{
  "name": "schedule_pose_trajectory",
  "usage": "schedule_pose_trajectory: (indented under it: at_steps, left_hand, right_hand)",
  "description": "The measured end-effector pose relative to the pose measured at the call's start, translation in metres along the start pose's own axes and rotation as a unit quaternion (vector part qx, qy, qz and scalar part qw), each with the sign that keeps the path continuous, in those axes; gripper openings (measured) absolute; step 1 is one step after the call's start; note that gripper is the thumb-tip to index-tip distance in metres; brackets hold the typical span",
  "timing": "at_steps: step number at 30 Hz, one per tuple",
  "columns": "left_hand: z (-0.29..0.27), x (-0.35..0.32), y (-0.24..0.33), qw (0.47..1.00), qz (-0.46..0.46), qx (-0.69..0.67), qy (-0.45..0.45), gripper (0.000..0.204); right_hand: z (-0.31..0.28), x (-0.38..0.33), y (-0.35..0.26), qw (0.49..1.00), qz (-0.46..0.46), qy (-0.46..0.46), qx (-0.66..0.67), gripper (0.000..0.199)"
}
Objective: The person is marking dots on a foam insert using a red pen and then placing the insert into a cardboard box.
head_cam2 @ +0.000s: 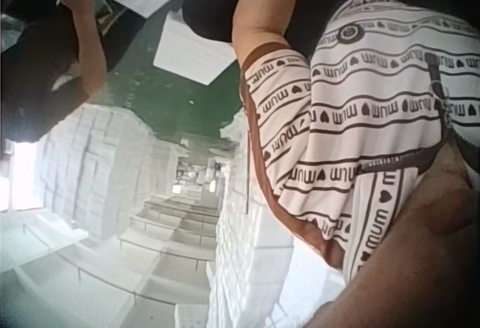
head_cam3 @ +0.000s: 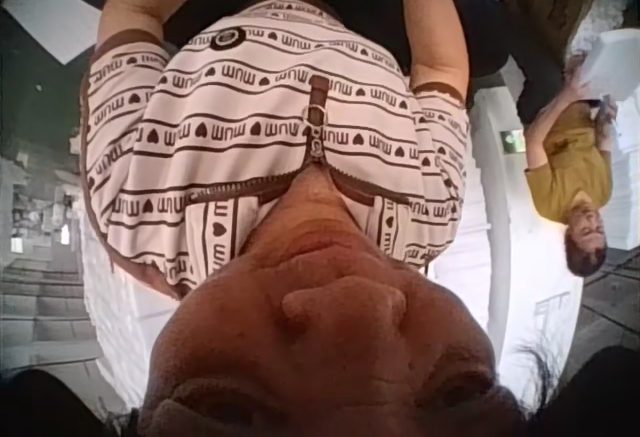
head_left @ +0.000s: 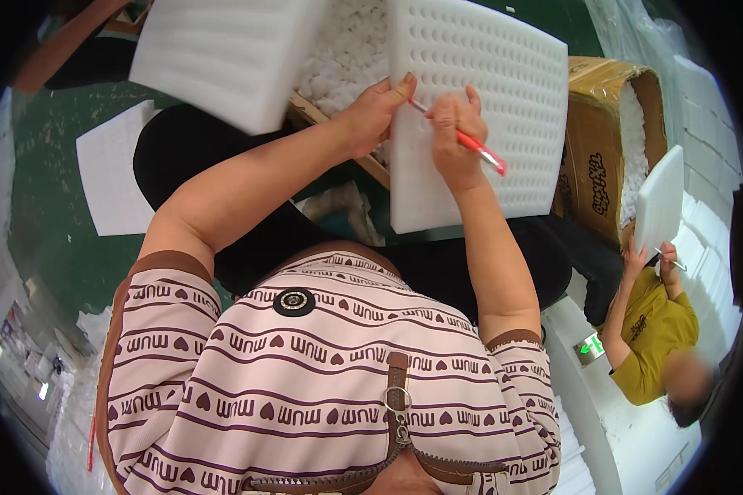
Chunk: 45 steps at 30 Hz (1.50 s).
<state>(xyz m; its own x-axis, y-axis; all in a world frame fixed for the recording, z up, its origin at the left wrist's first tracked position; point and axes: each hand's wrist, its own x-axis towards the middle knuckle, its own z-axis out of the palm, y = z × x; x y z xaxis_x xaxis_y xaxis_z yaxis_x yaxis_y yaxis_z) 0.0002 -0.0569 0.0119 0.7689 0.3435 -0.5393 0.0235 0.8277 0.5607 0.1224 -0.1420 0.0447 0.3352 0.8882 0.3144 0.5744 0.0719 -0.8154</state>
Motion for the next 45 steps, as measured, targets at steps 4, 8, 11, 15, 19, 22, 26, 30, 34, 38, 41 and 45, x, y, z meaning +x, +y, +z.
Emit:
schedule_pose_trajectory:
  at_steps: [4,8,11,15,19,22,26,30,34,38,41,45]
  left_hand:
    - [0.005,-0.004,-0.005,0.999,0.014,0.027,0.021,0.043]
    - [0.001,0.000,0.003,0.998,0.033,0.031,0.049,0.045]
    - [-0.006,0.007,0.011,0.995,0.057,0.046,0.066,0.047]
    - [-0.020,0.008,0.024,0.983,0.048,0.104,0.141,0.053]
    - [-0.028,0.012,0.028,0.992,0.010,-0.091,0.091,0.059]
    - [-0.034,0.020,0.023,0.986,-0.010,-0.157,0.058,0.062]
    - [-0.030,0.027,0.028,0.986,-0.040,-0.161,-0.003,0.066]
    - [0.007,0.009,0.049,0.988,-0.020,-0.150,0.039,0.059]
    - [-0.022,0.017,0.042,0.991,-0.006,-0.008,0.136,0.057]
    - [-0.028,0.011,0.037,0.990,0.017,0.048,0.128,0.055]
    - [-0.027,-0.002,0.029,0.993,0.037,0.033,0.105,0.053]
    - [-0.032,0.011,0.043,0.974,0.033,0.185,0.125,0.049]
  right_hand:
    - [0.011,-0.002,0.009,0.998,-0.005,-0.008,-0.061,0.024]
    - [-0.009,0.001,-0.003,0.999,0.048,0.014,0.020,0.028]
    - [-0.032,-0.002,0.002,0.954,0.192,0.141,0.181,0.028]
    - [-0.064,0.016,0.013,0.906,0.244,0.302,0.169,0.036]
    - [-0.059,0.005,0.035,0.866,0.297,0.320,0.242,0.037]
    - [-0.054,0.001,0.040,0.850,0.316,0.320,0.274,0.037]
    - [-0.046,-0.004,0.034,0.843,0.325,0.320,0.285,0.036]
    - [-0.039,-0.013,0.027,0.843,0.338,0.310,0.282,0.036]
    - [-0.048,-0.005,0.016,0.814,0.365,0.313,0.325,0.035]
    - [-0.046,-0.010,0.017,0.799,0.374,0.307,0.357,0.036]
    - [-0.047,-0.019,0.016,0.801,0.382,0.276,0.370,0.037]
    - [-0.057,-0.029,0.015,0.795,0.399,0.255,0.379,0.039]
